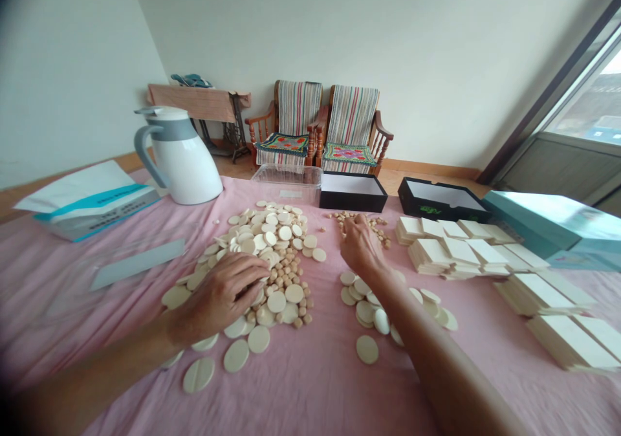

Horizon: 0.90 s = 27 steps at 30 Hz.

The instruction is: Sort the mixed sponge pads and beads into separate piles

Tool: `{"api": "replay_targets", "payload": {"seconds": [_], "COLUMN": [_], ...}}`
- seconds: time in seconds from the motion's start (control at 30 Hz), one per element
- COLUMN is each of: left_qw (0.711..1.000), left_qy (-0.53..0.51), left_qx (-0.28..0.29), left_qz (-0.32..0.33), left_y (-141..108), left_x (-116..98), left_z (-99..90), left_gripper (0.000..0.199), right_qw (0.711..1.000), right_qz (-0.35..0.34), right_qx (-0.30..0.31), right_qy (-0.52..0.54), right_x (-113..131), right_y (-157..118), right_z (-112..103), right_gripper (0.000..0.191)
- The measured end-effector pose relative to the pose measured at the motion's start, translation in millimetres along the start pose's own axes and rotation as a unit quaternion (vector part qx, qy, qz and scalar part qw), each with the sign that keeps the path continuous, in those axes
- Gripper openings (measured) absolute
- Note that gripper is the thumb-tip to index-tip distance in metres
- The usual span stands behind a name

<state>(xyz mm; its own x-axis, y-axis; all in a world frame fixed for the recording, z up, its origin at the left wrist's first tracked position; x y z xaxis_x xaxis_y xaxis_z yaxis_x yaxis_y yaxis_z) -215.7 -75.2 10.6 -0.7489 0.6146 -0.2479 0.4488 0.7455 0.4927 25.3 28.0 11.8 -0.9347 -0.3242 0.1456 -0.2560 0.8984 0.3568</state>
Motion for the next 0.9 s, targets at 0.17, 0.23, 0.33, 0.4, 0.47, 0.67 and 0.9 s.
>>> {"api": "replay_targets", "payload": {"seconds": [0.17,0.23,0.33,0.4,0.47,0.67,0.9], "left_qw": [1.0,1.0,1.0,1.0,1.0,1.0,1.0], "left_qy": [0.001,0.0,0.002,0.002,0.004,0.013,0.009], "left_qx": [-0.001,0.0,-0.002,-0.001,0.001,0.008,0.002], "left_qz": [-0.003,-0.002,-0.004,-0.007,-0.003,0.008,0.006], "left_y": [-0.5,-0.1,0.0,-0.7,-1.7,-3.2,-2.6], "left_x": [0.9,0.5,0.5,1.1,1.5,1.9,1.3], "left_z": [0.8,1.2,0.8,0.7,1.1,3.0,2.0], "left_gripper": [0.017,0.017,0.017,0.018,0.019,0.018,0.02], "right_qw": [1.0,0.996,0.973,0.957,0.951,0.973,0.967], "right_qz": [-0.009,-0.089,-0.21,-0.252,-0.256,-0.173,-0.161], "right_qx": [-0.008,0.02,0.09,0.131,0.146,0.101,0.144], "right_qy": [-0.014,-0.003,-0.014,-0.05,-0.091,-0.112,0.133], "right_x": [-19.7,-4.2,24.7,35.0,34.3,12.1,52.6], "right_y": [8.3,12.0,13.8,13.7,15.4,22.6,-26.3], "right_z": [2.3,12.3,30.2,39.3,43.0,29.0,4.0], "right_gripper": [0.032,0.037,0.047,0.048,0.045,0.039,0.021]}}
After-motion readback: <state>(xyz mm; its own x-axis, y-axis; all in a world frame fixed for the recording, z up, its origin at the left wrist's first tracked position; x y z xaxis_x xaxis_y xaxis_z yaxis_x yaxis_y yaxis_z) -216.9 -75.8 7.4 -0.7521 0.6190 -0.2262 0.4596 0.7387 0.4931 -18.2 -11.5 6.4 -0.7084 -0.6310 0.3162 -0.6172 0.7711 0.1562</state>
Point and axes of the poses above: each hand's wrist, its own y-axis towards the middle knuckle, its own z-axis out of the palm, x = y × z, the point moved 5 cm from there along y, towards the middle knuckle, and after that the axes turned 7 degrees about -z, right-handed, at the moved point
